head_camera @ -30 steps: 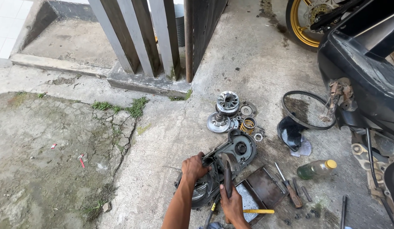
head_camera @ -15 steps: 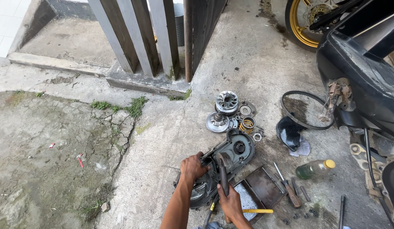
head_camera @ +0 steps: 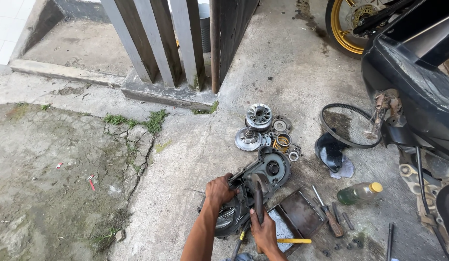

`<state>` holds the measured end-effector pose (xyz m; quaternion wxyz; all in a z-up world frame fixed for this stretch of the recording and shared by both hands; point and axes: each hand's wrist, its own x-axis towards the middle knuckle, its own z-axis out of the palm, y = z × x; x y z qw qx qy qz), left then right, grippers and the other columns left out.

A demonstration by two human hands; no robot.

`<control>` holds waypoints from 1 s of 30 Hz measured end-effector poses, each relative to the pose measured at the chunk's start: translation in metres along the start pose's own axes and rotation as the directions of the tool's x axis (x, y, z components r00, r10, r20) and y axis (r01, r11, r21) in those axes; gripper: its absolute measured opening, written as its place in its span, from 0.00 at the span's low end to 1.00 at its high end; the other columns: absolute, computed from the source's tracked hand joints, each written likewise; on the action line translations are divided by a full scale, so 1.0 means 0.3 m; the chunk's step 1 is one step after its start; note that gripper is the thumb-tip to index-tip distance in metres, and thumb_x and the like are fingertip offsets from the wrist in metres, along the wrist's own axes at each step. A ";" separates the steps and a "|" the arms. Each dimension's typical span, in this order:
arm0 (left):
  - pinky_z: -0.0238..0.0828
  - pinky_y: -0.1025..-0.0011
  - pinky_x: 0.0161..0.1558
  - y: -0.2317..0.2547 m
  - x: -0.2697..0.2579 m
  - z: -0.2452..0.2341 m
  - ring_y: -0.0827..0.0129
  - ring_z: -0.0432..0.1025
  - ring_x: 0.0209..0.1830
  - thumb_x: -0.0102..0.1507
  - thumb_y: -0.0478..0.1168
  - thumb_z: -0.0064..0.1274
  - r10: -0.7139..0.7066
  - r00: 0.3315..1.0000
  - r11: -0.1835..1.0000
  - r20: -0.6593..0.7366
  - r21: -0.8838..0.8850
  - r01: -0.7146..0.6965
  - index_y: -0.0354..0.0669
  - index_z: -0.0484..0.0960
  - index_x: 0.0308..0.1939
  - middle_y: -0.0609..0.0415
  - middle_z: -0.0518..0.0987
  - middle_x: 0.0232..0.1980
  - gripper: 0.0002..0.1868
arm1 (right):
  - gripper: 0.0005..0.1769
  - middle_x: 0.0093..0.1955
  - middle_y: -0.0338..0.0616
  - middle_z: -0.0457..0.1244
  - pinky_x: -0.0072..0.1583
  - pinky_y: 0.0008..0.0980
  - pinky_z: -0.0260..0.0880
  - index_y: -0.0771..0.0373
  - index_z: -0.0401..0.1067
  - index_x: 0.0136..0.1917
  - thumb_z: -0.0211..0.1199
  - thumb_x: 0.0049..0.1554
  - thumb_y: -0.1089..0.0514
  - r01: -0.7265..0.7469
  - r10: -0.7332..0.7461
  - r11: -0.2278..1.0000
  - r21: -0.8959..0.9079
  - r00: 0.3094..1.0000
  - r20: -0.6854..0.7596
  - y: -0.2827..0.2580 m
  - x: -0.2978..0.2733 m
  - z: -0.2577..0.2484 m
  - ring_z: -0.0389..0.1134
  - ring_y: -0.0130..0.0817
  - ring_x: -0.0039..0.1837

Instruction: The person is sitting on the ground repairing a motorcycle engine casing. They use a screwdriver to pry at internal components and a hammer to tap parts into place. Various disassembled engine parts, including gears and a clutch assembly, are laid out on the concrete floor nearby.

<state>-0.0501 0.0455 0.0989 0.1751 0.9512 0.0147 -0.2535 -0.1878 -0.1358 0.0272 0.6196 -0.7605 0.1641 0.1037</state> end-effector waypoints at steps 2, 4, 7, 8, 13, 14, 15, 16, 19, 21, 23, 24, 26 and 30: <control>0.76 0.59 0.49 -0.006 -0.003 -0.002 0.61 0.80 0.42 0.57 0.61 0.63 0.021 1.000 1.000 -0.018 -0.010 -0.021 0.62 0.68 0.70 0.54 0.85 0.44 0.40 | 0.23 0.21 0.36 0.58 0.22 0.30 0.58 0.68 0.72 0.57 0.58 0.61 0.46 0.023 -0.023 1.000 -0.001 1.000 -0.014 -0.010 -0.005 0.003 0.59 0.28 0.20; 0.76 0.58 0.50 -0.013 0.005 0.006 0.58 0.80 0.43 0.57 0.60 0.64 0.044 0.998 0.999 -0.035 -0.018 -0.045 0.61 0.70 0.69 0.52 0.85 0.46 0.38 | 0.19 0.20 0.36 0.58 0.22 0.30 0.57 0.67 0.74 0.52 0.59 0.61 0.47 0.046 -0.046 0.999 0.000 0.998 -0.031 -0.014 0.001 0.002 0.59 0.28 0.20; 0.77 0.62 0.43 -0.021 0.012 0.021 0.62 0.80 0.35 0.57 0.58 0.64 0.069 0.996 0.997 -0.053 -0.027 -0.071 0.60 0.68 0.71 0.52 0.86 0.37 0.40 | 0.21 0.24 0.36 0.58 0.25 0.32 0.61 0.63 0.71 0.43 0.58 0.61 0.42 -0.005 0.013 0.989 -0.150 0.999 0.051 -0.040 -0.004 -0.002 0.59 0.29 0.22; 0.77 0.60 0.45 -0.018 0.006 0.017 0.61 0.80 0.38 0.58 0.58 0.64 0.066 0.997 0.998 -0.044 -0.020 -0.067 0.61 0.68 0.71 0.51 0.86 0.40 0.39 | 0.20 0.23 0.37 0.59 0.27 0.33 0.59 0.62 0.72 0.42 0.59 0.61 0.43 -0.024 0.029 0.983 -0.182 0.999 0.028 -0.073 -0.022 -0.004 0.60 0.30 0.22; 0.78 0.62 0.42 -0.030 0.023 0.030 0.61 0.80 0.36 0.58 0.56 0.64 0.073 0.996 0.997 -0.052 -0.010 -0.073 0.60 0.68 0.71 0.51 0.85 0.39 0.39 | 0.19 0.20 0.37 0.59 0.25 0.31 0.55 0.64 0.74 0.43 0.60 0.60 0.44 0.049 -0.055 0.991 -0.127 0.997 -0.045 -0.048 -0.034 0.015 0.59 0.28 0.20; 0.78 0.62 0.43 -0.031 0.019 0.027 0.61 0.80 0.36 0.58 0.55 0.65 0.073 0.996 0.997 -0.059 -0.030 -0.074 0.60 0.69 0.71 0.51 0.85 0.39 0.38 | 0.18 0.19 0.36 0.59 0.25 0.31 0.54 0.64 0.75 0.43 0.60 0.60 0.46 0.109 -0.118 0.985 -0.134 0.991 -0.060 -0.044 -0.034 0.018 0.58 0.28 0.19; 0.78 0.61 0.44 -0.027 0.017 0.025 0.61 0.80 0.36 0.58 0.54 0.65 0.075 0.995 0.996 -0.067 -0.049 -0.079 0.60 0.69 0.71 0.51 0.85 0.40 0.38 | 0.16 0.18 0.36 0.59 0.24 0.32 0.52 0.63 0.76 0.42 0.61 0.60 0.48 0.169 -0.181 0.975 -0.142 0.980 -0.078 -0.040 -0.033 0.018 0.57 0.28 0.19; 0.78 0.61 0.44 -0.024 0.015 0.023 0.61 0.80 0.36 0.58 0.54 0.65 0.077 0.995 0.996 -0.064 -0.049 -0.080 0.60 0.69 0.71 0.51 0.85 0.40 0.38 | 0.16 0.18 0.36 0.59 0.24 0.32 0.52 0.63 0.76 0.42 0.61 0.60 0.48 0.166 -0.179 0.976 -0.142 0.981 -0.080 -0.057 -0.033 0.013 0.57 0.28 0.19; 0.77 0.59 0.48 -0.026 0.014 0.023 0.58 0.80 0.42 0.58 0.54 0.66 0.070 0.996 0.997 -0.051 -0.040 -0.072 0.61 0.69 0.71 0.50 0.85 0.46 0.38 | 0.18 0.22 0.38 0.60 0.29 0.32 0.58 0.63 0.73 0.44 0.60 0.61 0.45 -0.049 0.053 0.981 -0.187 0.998 0.016 -0.068 -0.024 0.010 0.61 0.30 0.23; 0.79 0.64 0.42 -0.030 0.027 0.041 0.63 0.80 0.36 0.58 0.55 0.64 0.079 0.996 0.997 -0.048 -0.021 -0.080 0.60 0.66 0.73 0.50 0.85 0.43 0.40 | 0.19 0.21 0.36 0.58 0.23 0.30 0.58 0.66 0.73 0.49 0.59 0.61 0.46 -0.019 0.020 0.998 -0.066 1.000 0.014 -0.019 -0.006 0.009 0.58 0.28 0.20; 0.79 0.64 0.41 -0.035 0.027 0.039 0.63 0.80 0.36 0.58 0.54 0.64 0.092 0.994 0.995 -0.066 -0.027 -0.094 0.59 0.67 0.72 0.50 0.85 0.42 0.39 | 0.20 0.21 0.36 0.59 0.23 0.30 0.59 0.67 0.73 0.50 0.58 0.61 0.46 0.012 -0.012 0.998 -0.062 1.000 -0.003 0.005 0.001 0.013 0.59 0.28 0.21; 0.79 0.65 0.41 -0.036 0.028 0.039 0.63 0.80 0.36 0.58 0.53 0.65 0.105 0.991 0.994 -0.082 -0.032 -0.108 0.58 0.68 0.71 0.50 0.85 0.42 0.39 | 0.21 0.21 0.37 0.59 0.24 0.30 0.59 0.67 0.74 0.51 0.57 0.61 0.45 0.041 -0.042 0.998 -0.057 0.999 -0.021 0.017 0.004 0.013 0.59 0.28 0.21; 0.79 0.64 0.42 -0.029 0.010 0.021 0.63 0.81 0.36 0.58 0.52 0.66 0.102 0.992 0.993 -0.078 -0.047 -0.106 0.57 0.69 0.71 0.50 0.86 0.41 0.38 | 0.21 0.21 0.37 0.59 0.23 0.31 0.59 0.67 0.73 0.52 0.57 0.61 0.46 0.035 -0.035 0.998 -0.056 0.999 -0.002 0.032 0.016 0.014 0.59 0.29 0.20; 0.79 0.61 0.46 -0.031 0.018 0.031 0.59 0.81 0.39 0.57 0.52 0.66 0.101 0.991 0.994 -0.089 -0.031 -0.104 0.58 0.69 0.70 0.49 0.85 0.43 0.38 | 0.15 0.21 0.40 0.56 0.27 0.32 0.55 0.67 0.71 0.43 0.62 0.62 0.52 -0.076 0.075 0.997 0.026 0.997 0.021 -0.069 -0.015 0.006 0.56 0.31 0.22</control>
